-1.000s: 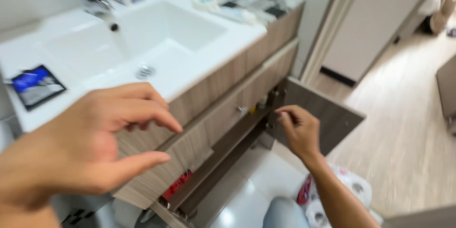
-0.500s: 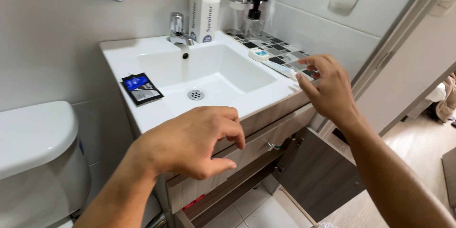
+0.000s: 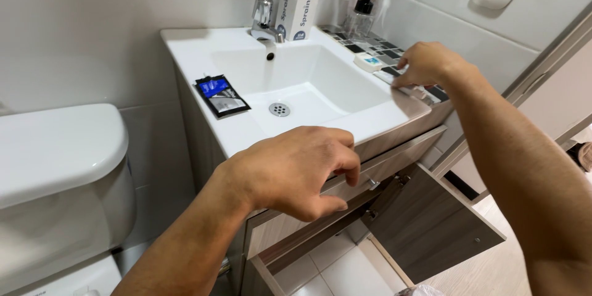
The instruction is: The person searches through a bathroom cabinet and drawer, handling toilet paper, toothpaste, a toothbrush, a hairbrush, and hair styling tools.
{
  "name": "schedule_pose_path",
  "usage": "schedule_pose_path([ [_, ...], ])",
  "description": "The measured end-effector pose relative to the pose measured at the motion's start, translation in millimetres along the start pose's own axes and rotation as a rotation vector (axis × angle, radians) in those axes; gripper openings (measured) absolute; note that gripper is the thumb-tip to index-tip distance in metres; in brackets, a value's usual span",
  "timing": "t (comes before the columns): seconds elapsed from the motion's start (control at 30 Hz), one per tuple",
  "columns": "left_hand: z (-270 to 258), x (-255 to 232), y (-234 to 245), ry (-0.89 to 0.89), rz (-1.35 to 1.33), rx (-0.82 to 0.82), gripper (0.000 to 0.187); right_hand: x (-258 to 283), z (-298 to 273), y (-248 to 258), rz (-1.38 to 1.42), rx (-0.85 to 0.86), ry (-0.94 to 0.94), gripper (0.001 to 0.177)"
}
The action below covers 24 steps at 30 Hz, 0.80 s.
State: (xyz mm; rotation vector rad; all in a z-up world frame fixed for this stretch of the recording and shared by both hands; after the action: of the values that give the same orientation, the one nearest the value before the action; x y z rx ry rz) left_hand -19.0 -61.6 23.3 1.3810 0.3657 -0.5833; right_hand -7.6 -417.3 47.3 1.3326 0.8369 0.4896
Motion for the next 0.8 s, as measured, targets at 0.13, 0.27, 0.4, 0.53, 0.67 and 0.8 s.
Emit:
schedule_pose_path([
  [0.13,-1.0,0.5,0.8,-0.002,-0.009,0.004,0.03,-14.9,-11.9,-6.2,0.031,0.128,-0.119,0.043],
  [0.27,-1.2,1.4,-1.1,-0.001,-0.026,0.009,0.027,-49.0,0.5,-25.7,0.777,0.127,-0.163,0.033],
  [0.4,0.3,1.9,-1.2,-0.003,-0.022,0.011,0.029,-29.2,-44.3,-3.0,1.29,0.233,-0.138,0.03],
  [0.53,1.8,2.2,-0.8,0.001,-0.01,0.007,0.033,-18.4,-67.5,18.5,1.193,0.236,0.001,0.028],
  [0.67,4.3,-2.8,-0.2,0.123,-0.027,0.013,0.052,-30.2,-75.7,20.5,1.176,0.228,0.175,0.028],
  [0.8,10.0,21.2,-3.3,0.18,-0.082,-0.129,0.083,28.4,-136.0,59.9,1.091,0.184,0.322,0.029],
])
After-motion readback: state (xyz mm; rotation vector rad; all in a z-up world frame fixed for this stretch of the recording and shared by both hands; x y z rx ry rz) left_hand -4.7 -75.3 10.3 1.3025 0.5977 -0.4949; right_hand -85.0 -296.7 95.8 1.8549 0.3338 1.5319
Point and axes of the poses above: each hand's wrist, its own z-axis towards the middle knuckle, its own y-axis out of the back of the hand, x = y × z, the point moved 7 cm from there along z, towards the middle knuckle, and after that the axes turned 1 degree about x, right-handed, at the moved point
